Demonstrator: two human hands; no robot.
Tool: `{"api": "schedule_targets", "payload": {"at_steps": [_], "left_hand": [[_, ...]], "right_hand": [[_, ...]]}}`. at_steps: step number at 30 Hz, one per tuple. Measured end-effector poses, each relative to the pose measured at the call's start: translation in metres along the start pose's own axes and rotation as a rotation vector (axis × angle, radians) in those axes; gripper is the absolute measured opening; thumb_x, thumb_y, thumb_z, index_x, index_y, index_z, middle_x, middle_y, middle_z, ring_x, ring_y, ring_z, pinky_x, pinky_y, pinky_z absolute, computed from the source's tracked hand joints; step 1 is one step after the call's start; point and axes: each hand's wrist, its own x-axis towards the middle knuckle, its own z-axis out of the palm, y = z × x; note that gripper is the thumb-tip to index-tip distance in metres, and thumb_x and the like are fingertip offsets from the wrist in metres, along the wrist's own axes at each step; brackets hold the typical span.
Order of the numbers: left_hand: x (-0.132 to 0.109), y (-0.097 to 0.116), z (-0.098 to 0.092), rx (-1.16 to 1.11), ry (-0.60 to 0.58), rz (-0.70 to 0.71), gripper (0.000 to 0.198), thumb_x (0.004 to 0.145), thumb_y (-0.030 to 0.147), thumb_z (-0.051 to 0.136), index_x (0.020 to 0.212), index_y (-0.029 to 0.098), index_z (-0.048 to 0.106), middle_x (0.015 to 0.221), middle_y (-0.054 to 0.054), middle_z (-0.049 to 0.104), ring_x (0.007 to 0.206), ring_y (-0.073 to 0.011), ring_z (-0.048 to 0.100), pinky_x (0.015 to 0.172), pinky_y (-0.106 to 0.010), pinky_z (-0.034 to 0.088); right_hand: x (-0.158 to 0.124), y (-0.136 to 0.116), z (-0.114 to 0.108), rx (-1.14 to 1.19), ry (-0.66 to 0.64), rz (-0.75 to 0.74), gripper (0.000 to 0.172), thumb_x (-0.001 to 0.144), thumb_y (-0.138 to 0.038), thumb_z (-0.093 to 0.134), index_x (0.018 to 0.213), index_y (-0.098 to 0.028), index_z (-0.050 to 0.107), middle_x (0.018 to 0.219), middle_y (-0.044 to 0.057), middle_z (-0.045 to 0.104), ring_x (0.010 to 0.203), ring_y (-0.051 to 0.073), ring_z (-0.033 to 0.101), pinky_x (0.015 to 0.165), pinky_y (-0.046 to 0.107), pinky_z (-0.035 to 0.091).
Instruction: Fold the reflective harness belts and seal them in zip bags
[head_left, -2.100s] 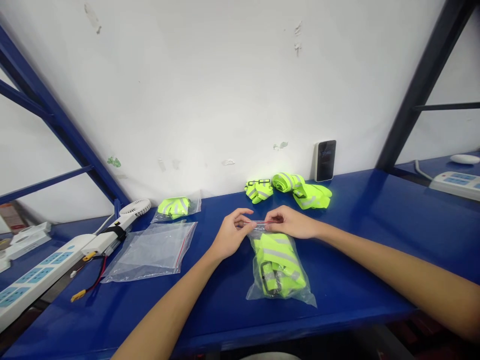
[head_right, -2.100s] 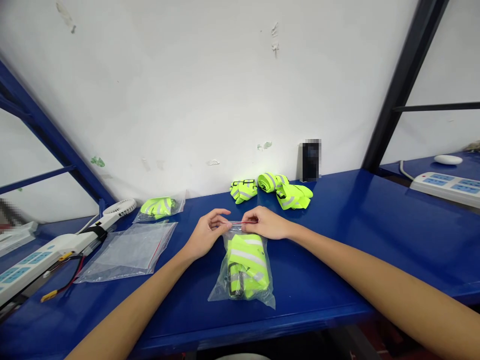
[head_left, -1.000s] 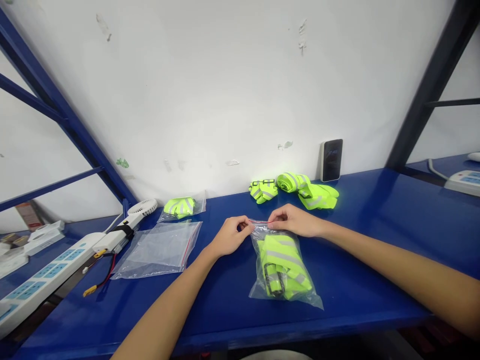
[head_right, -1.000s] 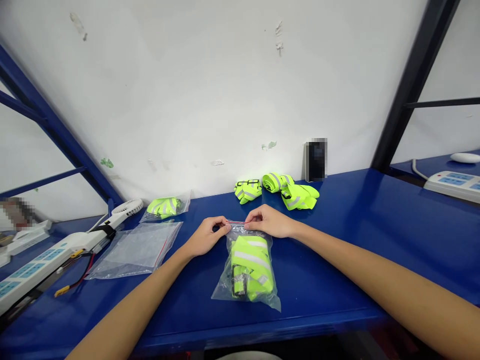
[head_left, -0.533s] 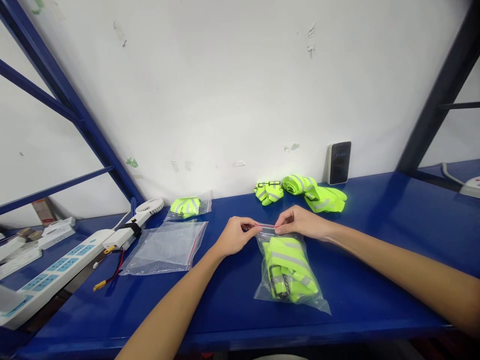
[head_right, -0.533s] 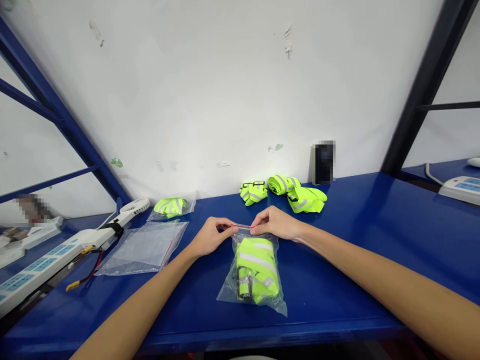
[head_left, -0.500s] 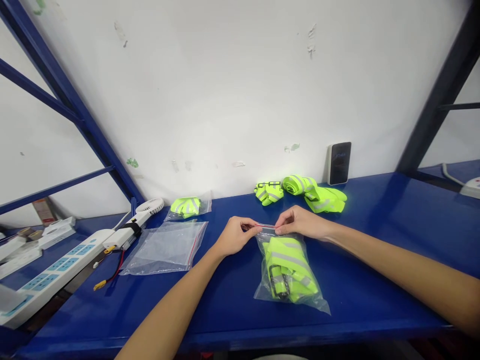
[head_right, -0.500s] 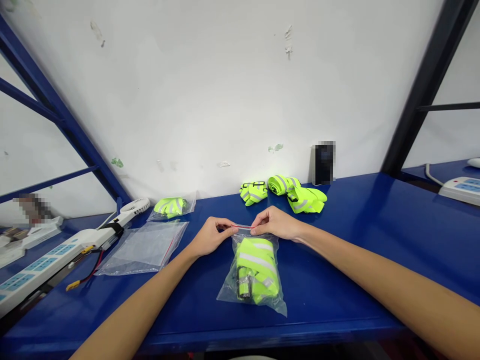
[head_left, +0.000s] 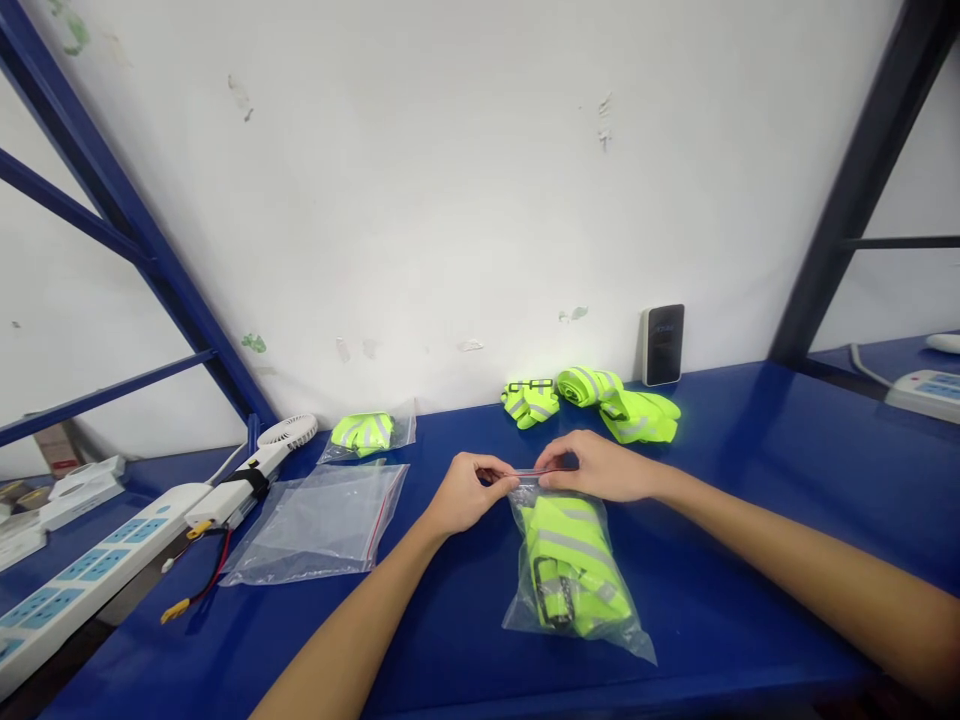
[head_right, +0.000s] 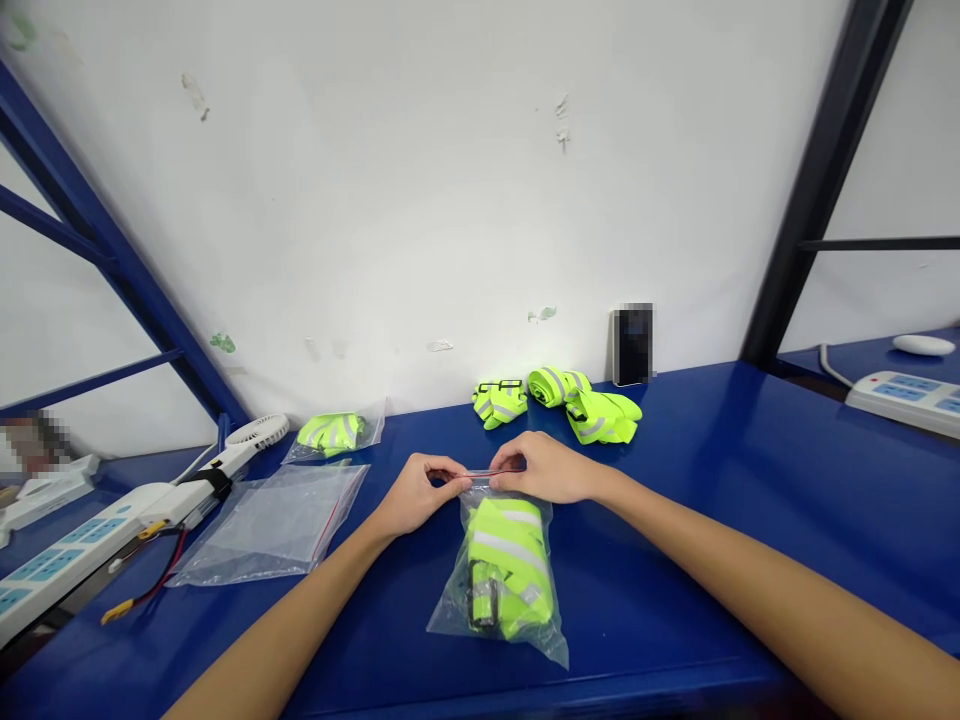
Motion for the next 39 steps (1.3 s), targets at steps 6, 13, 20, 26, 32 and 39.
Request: {"api": "schedule_targets", "payload": {"at_steps": [6,13,20,26,32,39], "left_hand": [[0.001,-0.003,0.000,-0.057,0.022,-0.015,0.022,0.077,0.032,0.070,0.080,0.011,0.073,0.075,-0.008,0.071,0.067,-0.0149,0.062,0.064,-0.024,0.048],[0.004,-0.004,-0.003,-0.053,0.017,0.003,0.022,0.080,0.032,0.068,0.079,0.011,0.071,0.076,-0.007,0.070,0.067,-0.0144,0.061,0.066,-0.024,0.047],[0.005,-0.008,-0.004,-0.097,0.000,-0.012,0.023,0.079,0.033,0.070,0.079,0.010,0.070,0.075,-0.007,0.070,0.067,-0.0144,0.061,0.065,-0.025,0.048],[0.006,-0.009,-0.006,-0.107,-0.047,-0.029,0.023,0.079,0.033,0.069,0.082,0.010,0.070,0.081,-0.009,0.071,0.072,-0.0157,0.064,0.069,-0.026,0.049],[0.005,-0.004,-0.004,0.024,-0.063,-0.001,0.019,0.082,0.030,0.064,0.083,0.011,0.069,0.080,-0.007,0.070,0.071,-0.0148,0.061,0.068,-0.025,0.048],[0.002,0.005,-0.003,0.158,-0.096,0.085,0.012,0.084,0.023,0.058,0.076,0.015,0.061,0.072,0.000,0.059,0.069,-0.0117,0.052,0.064,-0.022,0.040]], "right_hand": [[0.010,-0.005,0.015,0.056,0.009,-0.003,0.021,0.084,-0.034,0.060,0.084,-0.016,0.072,0.069,0.002,0.068,0.063,0.015,0.058,0.058,0.024,0.040],[0.011,0.003,0.018,0.150,0.058,0.006,0.016,0.082,-0.029,0.063,0.083,-0.016,0.072,0.069,0.002,0.068,0.064,0.015,0.059,0.059,0.023,0.042],[0.009,0.005,0.026,0.204,0.096,0.068,0.018,0.080,-0.031,0.065,0.082,-0.015,0.072,0.068,0.003,0.067,0.063,0.015,0.058,0.058,0.024,0.042],[0.009,0.011,0.030,0.233,0.085,0.063,0.026,0.086,-0.037,0.060,0.094,-0.016,0.074,0.074,0.003,0.069,0.066,0.015,0.058,0.059,0.025,0.042],[0.005,0.012,0.029,0.195,0.101,0.111,0.027,0.086,-0.036,0.060,0.096,-0.016,0.076,0.080,0.005,0.073,0.070,0.017,0.062,0.062,0.025,0.044],[0.004,0.010,0.029,0.148,0.103,0.069,0.019,0.084,-0.030,0.061,0.085,-0.016,0.073,0.072,0.003,0.071,0.067,0.016,0.063,0.060,0.024,0.044]]}}
